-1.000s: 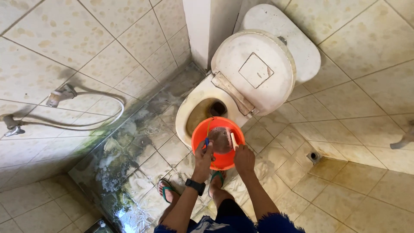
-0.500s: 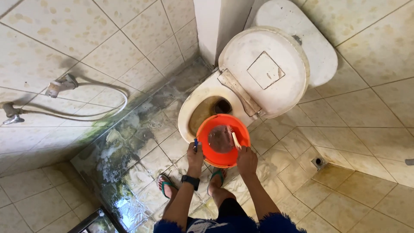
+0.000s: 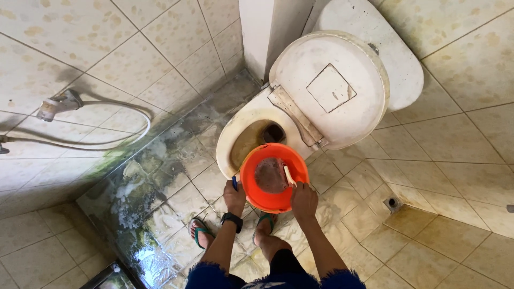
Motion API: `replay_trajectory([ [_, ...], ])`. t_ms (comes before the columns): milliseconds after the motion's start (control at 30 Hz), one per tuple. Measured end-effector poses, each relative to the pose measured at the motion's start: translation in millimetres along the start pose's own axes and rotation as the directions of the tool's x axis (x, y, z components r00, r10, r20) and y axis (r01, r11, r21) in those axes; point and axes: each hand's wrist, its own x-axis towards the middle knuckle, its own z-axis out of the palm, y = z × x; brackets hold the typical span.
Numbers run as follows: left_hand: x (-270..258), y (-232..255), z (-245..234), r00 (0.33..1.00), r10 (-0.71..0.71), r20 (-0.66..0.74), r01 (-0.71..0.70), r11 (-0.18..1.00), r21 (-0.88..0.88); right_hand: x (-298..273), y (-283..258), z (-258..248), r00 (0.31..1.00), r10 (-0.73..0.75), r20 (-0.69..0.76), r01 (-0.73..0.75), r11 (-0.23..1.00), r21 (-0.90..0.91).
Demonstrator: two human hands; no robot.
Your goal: The person scrubs the toilet bowl, seat, and lid using a brush and soapy water from an orange bucket. They repeatedly dip the brush into the bucket and scrub various surfaces of the toilet, including the rim and underside of the seat.
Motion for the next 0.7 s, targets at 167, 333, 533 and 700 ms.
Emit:
replay_trajectory([
  [167, -43.9, 48.4, -34.7, 0.999, 0.043, 0.010, -0.037, 0.929, -0.369, 0.9, 0.6, -8.8, 0.999, -0.006, 0.031, 0.006, 1.000, -0.005],
  [333, -106.1, 119.6, -68.2, 0.962, -0.003, 0.271, 0.189, 0.723, -0.664, 1.5, -6.0, -15.1, 0.996, -0.036, 0.081, 0.039, 0.999, -0.031],
  [533, -159.8, 178.1, -84.4, 0.958, 0.082, 0.275, 0.168, 0.617, -0.769, 4.8, -8.5, -19.3, 0.993, -0.040, 0.115, 0.032, 0.997, 0.076],
  [700, -184.7, 232.0, -146.0, 0.967, 0.026, 0.253, 0.175, 0.652, -0.737, -2.5, -11.7, -69.5, 0.998, 0.030, 0.064, -0.056, 0.887, 0.459],
])
